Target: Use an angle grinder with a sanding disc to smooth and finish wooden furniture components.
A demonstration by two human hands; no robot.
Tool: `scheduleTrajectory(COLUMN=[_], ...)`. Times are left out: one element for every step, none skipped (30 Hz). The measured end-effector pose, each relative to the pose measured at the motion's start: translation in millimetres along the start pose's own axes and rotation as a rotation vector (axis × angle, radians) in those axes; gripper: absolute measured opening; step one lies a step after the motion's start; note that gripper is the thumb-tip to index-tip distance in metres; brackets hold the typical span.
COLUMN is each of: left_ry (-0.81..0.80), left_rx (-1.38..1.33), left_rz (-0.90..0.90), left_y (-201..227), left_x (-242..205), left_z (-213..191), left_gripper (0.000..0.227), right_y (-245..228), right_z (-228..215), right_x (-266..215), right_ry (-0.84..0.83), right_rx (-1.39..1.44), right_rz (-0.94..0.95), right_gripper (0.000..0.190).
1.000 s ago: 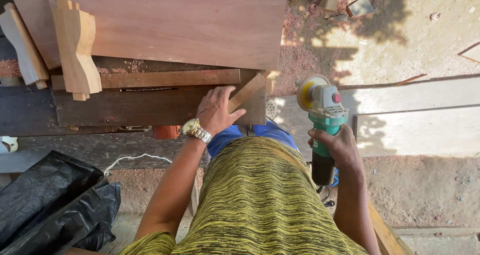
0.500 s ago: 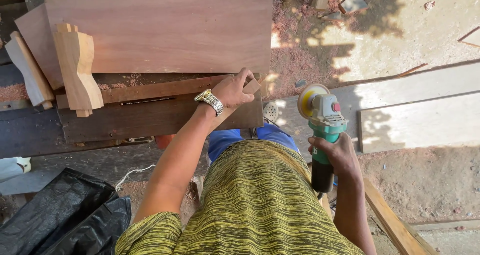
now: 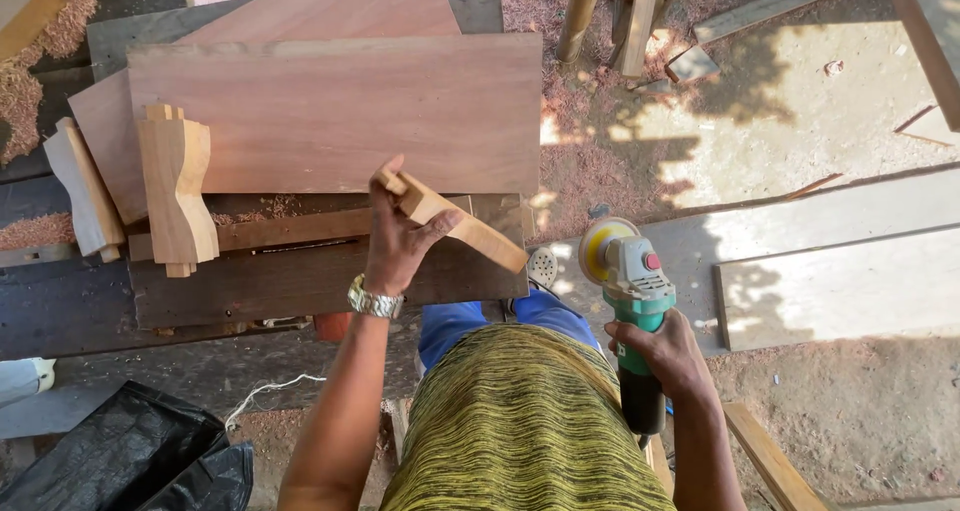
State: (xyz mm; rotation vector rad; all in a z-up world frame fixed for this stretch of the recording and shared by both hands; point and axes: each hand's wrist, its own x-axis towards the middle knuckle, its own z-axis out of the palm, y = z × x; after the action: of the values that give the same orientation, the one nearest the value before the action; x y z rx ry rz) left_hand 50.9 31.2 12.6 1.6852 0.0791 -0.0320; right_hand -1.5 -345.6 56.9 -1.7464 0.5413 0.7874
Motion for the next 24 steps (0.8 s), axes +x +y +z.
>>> scheduleTrajectory(left_ry=[0.001, 0.167, 0.331, 0.332, 0.425, 0.523, 0.528, 0.565, 0.602, 0.602, 0.599, 0.599, 0.602, 0.601, 0.6, 0.601, 0.615, 0.628, 0.63, 0.635, 0.637, 0.639, 0.639, 0.635], left_rx=[0.0, -0.066, -0.133, -0.137, -0.203, -0.266, -0.268, -0.328, -0.388, -0.391, -0.41, -0.427, -0.427, -0.407, -0.386, -0.386, -0.335, -0.284, -0.284, -0.171, -0.057, -0.056, -0.007, 0.04], left_rz=[0.004, -0.053, -0.112, -0.116, -0.134, -0.155, -0.163, -0.227, -0.291, -0.3, -0.278, -0.257, -0.267, -0.243, -0.218, -0.227, -0.261, -0.296, -0.306, -0.305, -0.303, -0.31, -0.263, -0.215], left_y=[-2, -4, -6, -4, -2, 1, 7, 13, 19, 18, 17, 17, 18, 20, 22, 23, 23, 24, 22, 20, 19, 22, 25, 28], left_x=[-8, -16, -23, -28, -34, -42, -45, -46, -48, -50, -53, -56, -58, -60, -62, -63, -64, -65, -66, -67, -68, -67, -67, -66], left_z=[5, 11, 17, 22, 27, 31, 33, 36, 38, 38, 38, 37, 36, 36, 36, 36, 36, 36, 36, 36, 36, 36, 37, 38], left_gripper=[0.107, 0.098, 0.089, 0.089, 0.086, 0.083, 0.083, 0.082, 0.081, 0.081, 0.081, 0.081, 0.081, 0.083, 0.085, 0.085, 0.086, 0.088, 0.088, 0.087, 0.086, 0.086, 0.084, 0.082], right_y=[3, 7, 11, 4, -2, -8, -10, -11, -12, -19, -25, -31, -32, -33, -34, -35, -37, -38, -40, -42, -45, -47, -48, -50], right_z=[2, 3, 4, 7, 10, 14, 17, 19, 21, 23, 26, 30, 32, 34, 36, 38, 40, 43, 45, 48, 51, 53, 54, 55], right_x=[4, 8, 12, 11, 10, 9, 10, 12, 13, 13, 13, 13, 14, 16, 17, 19, 22, 23, 23, 23, 23, 23, 23, 24], right_ry=[0.0, -0.016, -0.032, -0.031, -0.053, -0.08, -0.084, -0.111, -0.139, -0.138, -0.149, -0.163, -0.166, -0.191, -0.215, -0.217, -0.236, -0.255, -0.258, -0.256, -0.255, -0.259, -0.266, -0.271], right_rx=[-0.001, -0.035, -0.07, -0.074, -0.07, -0.066, -0.072, -0.092, -0.112, -0.115, -0.162, -0.209, -0.211, -0.208, -0.204, -0.206, -0.214, -0.223, -0.225, -0.234, -0.243, -0.245, -0.246, -0.246], right_rz=[-0.004, -0.003, -0.002, 0.002, -0.01, -0.019, -0.012, -0.055, -0.097, -0.088, -0.091, -0.094, -0.085, -0.134, -0.183, -0.174, -0.197, -0.219, -0.21, -0.205, -0.201, -0.195, -0.216, -0.237], right_gripper=[0.05, 0.047, 0.045, 0.045, 0.045, 0.044, 0.044, 0.045, 0.045, 0.045, 0.046, 0.047, 0.047, 0.048, 0.05, 0.05, 0.049, 0.048, 0.048, 0.049, 0.05, 0.05, 0.05, 0.05])
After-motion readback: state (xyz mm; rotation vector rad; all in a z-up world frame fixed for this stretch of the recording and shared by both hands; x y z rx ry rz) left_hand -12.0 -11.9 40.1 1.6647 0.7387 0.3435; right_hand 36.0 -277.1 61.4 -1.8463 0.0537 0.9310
